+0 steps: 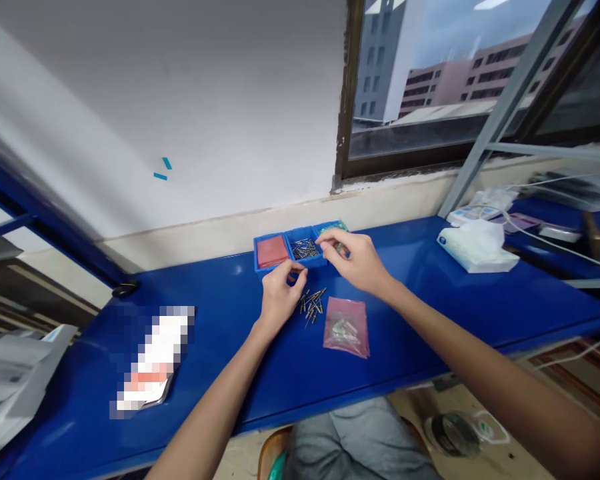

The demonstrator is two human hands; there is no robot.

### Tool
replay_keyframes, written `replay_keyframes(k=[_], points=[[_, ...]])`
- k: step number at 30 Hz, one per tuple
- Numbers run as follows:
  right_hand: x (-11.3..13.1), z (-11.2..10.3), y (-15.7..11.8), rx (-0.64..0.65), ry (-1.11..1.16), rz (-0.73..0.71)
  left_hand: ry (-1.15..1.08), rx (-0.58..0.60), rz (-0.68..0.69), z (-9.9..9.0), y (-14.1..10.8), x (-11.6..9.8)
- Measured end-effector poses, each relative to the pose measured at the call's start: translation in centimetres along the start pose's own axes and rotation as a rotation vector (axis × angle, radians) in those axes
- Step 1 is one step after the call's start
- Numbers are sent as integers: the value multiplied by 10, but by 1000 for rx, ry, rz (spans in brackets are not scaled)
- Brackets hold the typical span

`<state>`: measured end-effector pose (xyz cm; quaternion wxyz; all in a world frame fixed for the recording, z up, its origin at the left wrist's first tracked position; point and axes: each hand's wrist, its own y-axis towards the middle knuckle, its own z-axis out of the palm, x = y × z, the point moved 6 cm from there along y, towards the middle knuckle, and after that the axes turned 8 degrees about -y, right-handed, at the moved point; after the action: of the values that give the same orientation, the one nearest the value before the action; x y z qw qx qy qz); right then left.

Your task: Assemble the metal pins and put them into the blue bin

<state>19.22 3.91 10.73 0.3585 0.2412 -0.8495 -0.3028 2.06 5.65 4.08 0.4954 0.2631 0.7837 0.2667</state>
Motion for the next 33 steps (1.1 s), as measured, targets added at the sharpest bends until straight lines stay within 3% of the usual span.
replay_keyframes(k=[3,6,8,11,15,22,29,33], points=[[4,-11,3,-12,-10,29,16,3,4,0,0,1],[-23,-3,-1,-10,33,168,-29,30,-26,1,-1,3],[-40,21,-4,159,79,189,-70,56,-48,3,-1,3],[-51,56,-10,393,107,104,-117,89,-57,5,-1,2],[-48,72,-19,496,57,-24,-97,151,-34,8,-1,-2],[-39,64,-30,471,-91,-153,13,221,39,12,-5,-10],[-30,60,-36,354,-90,-180,74,207,49,12,-8,-7],[-34,62,-38,312,-112,-150,83,207,122,14,-8,-11]])
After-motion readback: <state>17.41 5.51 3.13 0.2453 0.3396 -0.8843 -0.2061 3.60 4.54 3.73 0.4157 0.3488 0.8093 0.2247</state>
